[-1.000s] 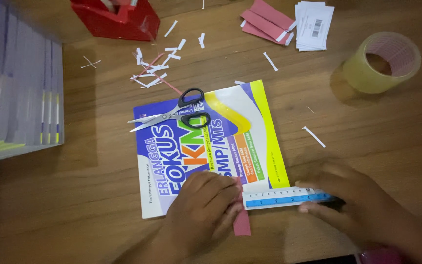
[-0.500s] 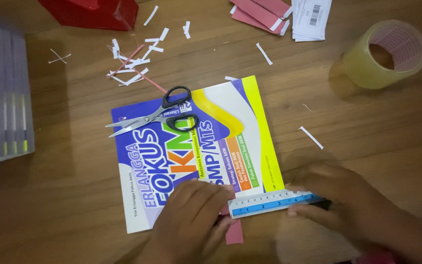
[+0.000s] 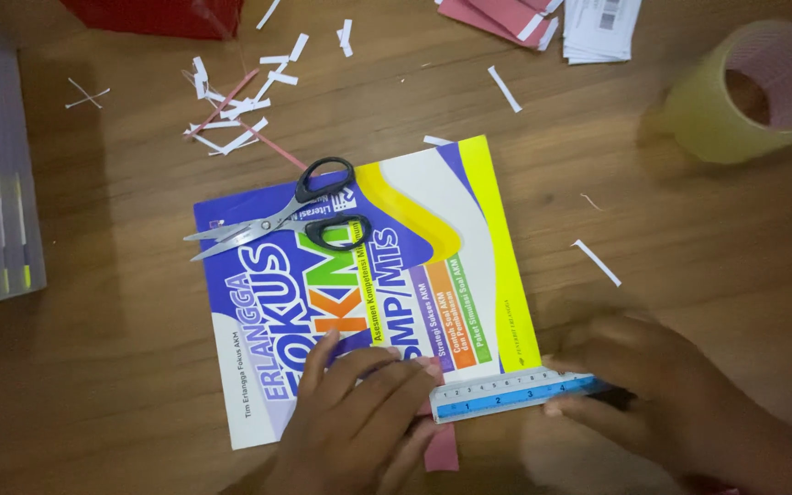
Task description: Cutting paper strips and applying cataloging labels to the covers of educational books using tape.
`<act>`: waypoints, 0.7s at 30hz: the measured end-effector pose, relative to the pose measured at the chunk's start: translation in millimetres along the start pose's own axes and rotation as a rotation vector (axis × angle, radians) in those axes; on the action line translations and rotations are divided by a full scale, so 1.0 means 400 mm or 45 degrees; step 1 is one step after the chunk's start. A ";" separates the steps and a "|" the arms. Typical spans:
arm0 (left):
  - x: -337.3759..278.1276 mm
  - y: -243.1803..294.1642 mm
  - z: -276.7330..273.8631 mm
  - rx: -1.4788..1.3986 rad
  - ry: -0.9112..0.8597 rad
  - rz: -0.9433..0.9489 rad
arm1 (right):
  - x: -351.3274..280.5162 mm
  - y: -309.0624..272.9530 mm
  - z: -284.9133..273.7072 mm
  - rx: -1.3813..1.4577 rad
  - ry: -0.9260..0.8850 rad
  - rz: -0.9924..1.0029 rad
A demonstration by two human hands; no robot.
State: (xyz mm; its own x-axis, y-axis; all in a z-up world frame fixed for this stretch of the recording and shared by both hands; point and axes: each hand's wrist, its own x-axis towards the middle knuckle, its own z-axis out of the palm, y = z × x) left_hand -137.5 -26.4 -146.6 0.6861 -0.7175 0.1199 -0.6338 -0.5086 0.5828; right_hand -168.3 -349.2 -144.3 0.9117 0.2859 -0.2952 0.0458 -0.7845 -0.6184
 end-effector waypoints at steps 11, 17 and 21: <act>0.001 0.005 -0.009 -0.093 0.006 -0.046 | -0.007 0.029 0.017 -0.110 -0.106 0.110; -0.003 -0.002 -0.001 -0.041 0.050 -0.020 | -0.004 0.010 0.003 -0.036 -0.079 0.109; -0.004 -0.010 0.002 -0.090 0.036 0.061 | -0.007 0.026 0.012 -0.056 -0.057 0.078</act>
State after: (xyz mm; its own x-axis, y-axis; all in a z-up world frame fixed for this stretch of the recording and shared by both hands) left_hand -136.3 -23.4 -149.9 0.6662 -0.7259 0.1711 -0.6401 -0.4387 0.6308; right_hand -172.3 -355.6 -153.4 0.8941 0.2601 -0.3646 0.0090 -0.8243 -0.5661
